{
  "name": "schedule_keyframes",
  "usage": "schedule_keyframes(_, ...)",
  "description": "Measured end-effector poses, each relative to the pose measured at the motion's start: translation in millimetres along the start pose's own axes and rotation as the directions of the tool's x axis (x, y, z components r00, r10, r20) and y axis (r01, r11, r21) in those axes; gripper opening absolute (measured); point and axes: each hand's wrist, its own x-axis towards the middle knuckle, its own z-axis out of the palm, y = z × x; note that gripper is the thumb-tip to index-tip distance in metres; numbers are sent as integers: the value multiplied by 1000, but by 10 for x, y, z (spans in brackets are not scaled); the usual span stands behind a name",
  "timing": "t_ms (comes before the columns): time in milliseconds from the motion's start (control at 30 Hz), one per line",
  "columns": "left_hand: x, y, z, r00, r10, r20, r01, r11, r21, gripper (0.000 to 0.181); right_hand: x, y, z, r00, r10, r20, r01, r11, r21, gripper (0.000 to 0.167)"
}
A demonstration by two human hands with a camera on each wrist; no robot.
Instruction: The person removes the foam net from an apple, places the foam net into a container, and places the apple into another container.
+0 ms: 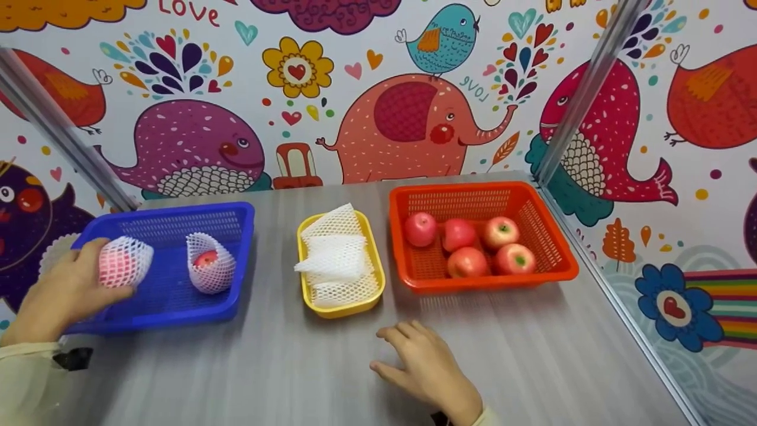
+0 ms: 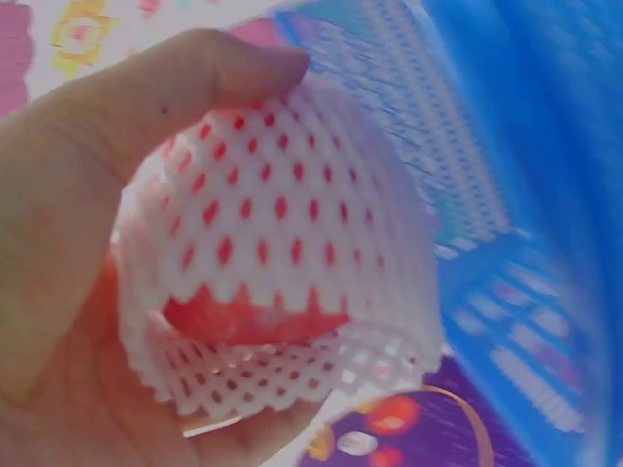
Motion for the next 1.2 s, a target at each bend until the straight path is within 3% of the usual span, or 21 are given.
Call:
schedule_keyframes(200,-206,482,-24,987,145,-74,-148,989,-32,99,-20,-5,12,1000,12,26,-12,1000,5,37)
schedule_keyframes(333,-360,867,106,957,281,-71,-283,959,-14,103,-13,-6,14,999,20,35,-20,1000,3,38)
schedule_keyframes(533,-524,1297,478,899,435,-52,-434,901,30,104,-3,-11,26,996,35,77,-37,999,18,37)
schedule_keyframes(667,-603,1503,828,846,533,-17,-532,845,54,99,-4,-11,35,995,43,90,-45,999,19,35)
schedule_keyframes(767,-678,1643,1100,818,574,34,-575,817,36,96,7,-10,45,995,36,95,-38,999,18,35)
schedule_keyframes(900,-778,1768,1392,801,591,91,-595,803,24,95,12,-12,58,994,37,101,-40,999,25,34)
schedule_keyframes(1033,-847,1804,1598,786,607,116,-615,788,40,93,-13,-14,74,993,52,111,-55,998,30,34)
schedule_keyframes(1200,-884,1790,1705,801,587,121,-592,806,8,95,-35,-17,98,994,37,104,-40,999,25,35)
